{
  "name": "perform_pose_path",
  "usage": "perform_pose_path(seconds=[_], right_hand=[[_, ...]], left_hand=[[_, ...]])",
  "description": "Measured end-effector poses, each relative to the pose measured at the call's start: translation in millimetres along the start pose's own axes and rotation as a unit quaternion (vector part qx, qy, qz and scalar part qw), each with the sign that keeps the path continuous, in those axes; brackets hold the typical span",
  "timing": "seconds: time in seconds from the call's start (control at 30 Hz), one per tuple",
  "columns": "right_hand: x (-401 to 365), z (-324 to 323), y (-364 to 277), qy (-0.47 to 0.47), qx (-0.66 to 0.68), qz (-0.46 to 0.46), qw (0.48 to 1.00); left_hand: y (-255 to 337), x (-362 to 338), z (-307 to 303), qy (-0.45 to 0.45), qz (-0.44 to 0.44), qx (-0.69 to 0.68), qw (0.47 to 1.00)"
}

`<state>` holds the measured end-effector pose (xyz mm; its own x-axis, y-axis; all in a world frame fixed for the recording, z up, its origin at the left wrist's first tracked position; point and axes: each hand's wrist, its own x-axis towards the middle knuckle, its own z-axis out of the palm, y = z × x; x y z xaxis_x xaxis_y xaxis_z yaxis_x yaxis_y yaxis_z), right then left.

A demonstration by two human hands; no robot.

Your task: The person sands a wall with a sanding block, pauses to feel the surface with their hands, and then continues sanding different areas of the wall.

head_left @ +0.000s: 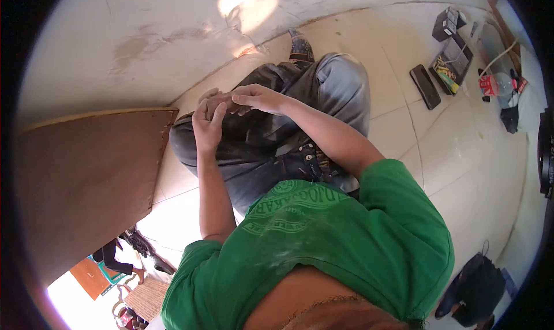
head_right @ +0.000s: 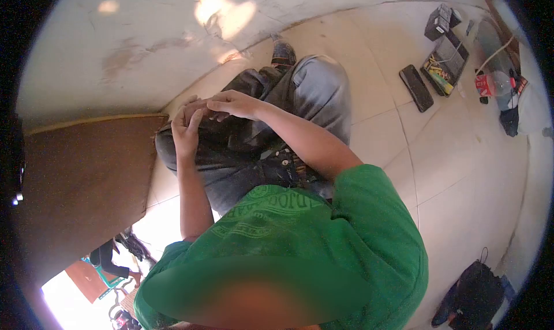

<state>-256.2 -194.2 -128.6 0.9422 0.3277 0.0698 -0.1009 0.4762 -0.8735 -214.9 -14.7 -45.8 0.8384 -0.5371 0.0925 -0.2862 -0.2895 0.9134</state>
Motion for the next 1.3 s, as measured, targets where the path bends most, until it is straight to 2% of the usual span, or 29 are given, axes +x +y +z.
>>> perform_pose_path(seconds=[0.1, 0.2, 0.37, 0.47, 0.57, 0.7, 0.8, 0.87, 0.97, 1.07, 1.1, 1.17, 1.27, 1.3], right_hand=[[0.6, 0.9, 0.7, 0.009, 0.120, 0.002, 0.993], [0.1, -3.7, 0.7, -0.047, 0.102, 0.020, 0.993], [-7.5, 1.8, -14.5, -0.038, -0.031, 0.010, 0.999], [-7.6, 1.0, -17.9, -0.051, -0.077, 0.007, 0.996], [-0.1, -5.8, -5.3, -0.010, -0.145, -0.039, 0.989], [4.3, -5.5, -4.9, 0.083, -0.198, -0.104, 0.971], [3.3, 2.3, -13.5, 0.101, -0.058, -0.116, 0.986], [6.0, -3.2, -8.0, 0.117, -0.066, -0.105, 0.985], [7.6, -7.7, -7.1, 0.142, -0.075, -0.089, 0.983], [8.1, -4.3, -9.1, 0.172, -0.088, -0.088, 0.977], [8.1, -4.2, -9.7, 0.182, -0.094, -0.090, 0.975], [9.6, -8.4, -5.7, 0.210, -0.187, -0.140, 0.949], [11.6, -8.5, -3.9, 0.242, -0.260, -0.179, 0.917], [12.6, -8.1, -4.4, 0.251, -0.276, -0.189, 0.909]], left_hand=[[6.7, 2.8, -6.4, -0.055, 0.023, -0.005, 0.998], [13.6, 3.3, -8.4, -0.092, 0.009, -0.042, 0.995], [10.9, 13.0, -22.1, -0.180, -0.032, -0.051, 0.982], [8.8, 20.2, -25.9, -0.220, -0.009, 0.009, 0.975], [15.9, 19.2, -16.6, -0.154, -0.050, -0.026, 0.986], [21.7, 28.1, -15.2, -0.126, -0.020, 0.019, 0.992], [1.2, 39.9, -20.1, -0.103, -0.038, -0.020, 0.994], [10.9, 41.7, -11.4, -0.063, -0.079, -0.059, 0.993], [-8.4, 46.7, -9.0, -0.080, -0.041, -0.032, 0.995], [7.9, 46.7, -10.3, -0.060, -0.067, -0.001, 0.996], [10.4, 45.6, -15.3, -0.011, -0.068, -0.021, 0.997], [8.9, 42.4, -38.7, 0.086, -0.072, -0.060, 0.992], [-9.8, 36.4, -91.0, 0.147, -0.127, 0.047, 0.980], [-18.7, 31.2, -104.6, 0.122, -0.131, 0.152, 0.972]])
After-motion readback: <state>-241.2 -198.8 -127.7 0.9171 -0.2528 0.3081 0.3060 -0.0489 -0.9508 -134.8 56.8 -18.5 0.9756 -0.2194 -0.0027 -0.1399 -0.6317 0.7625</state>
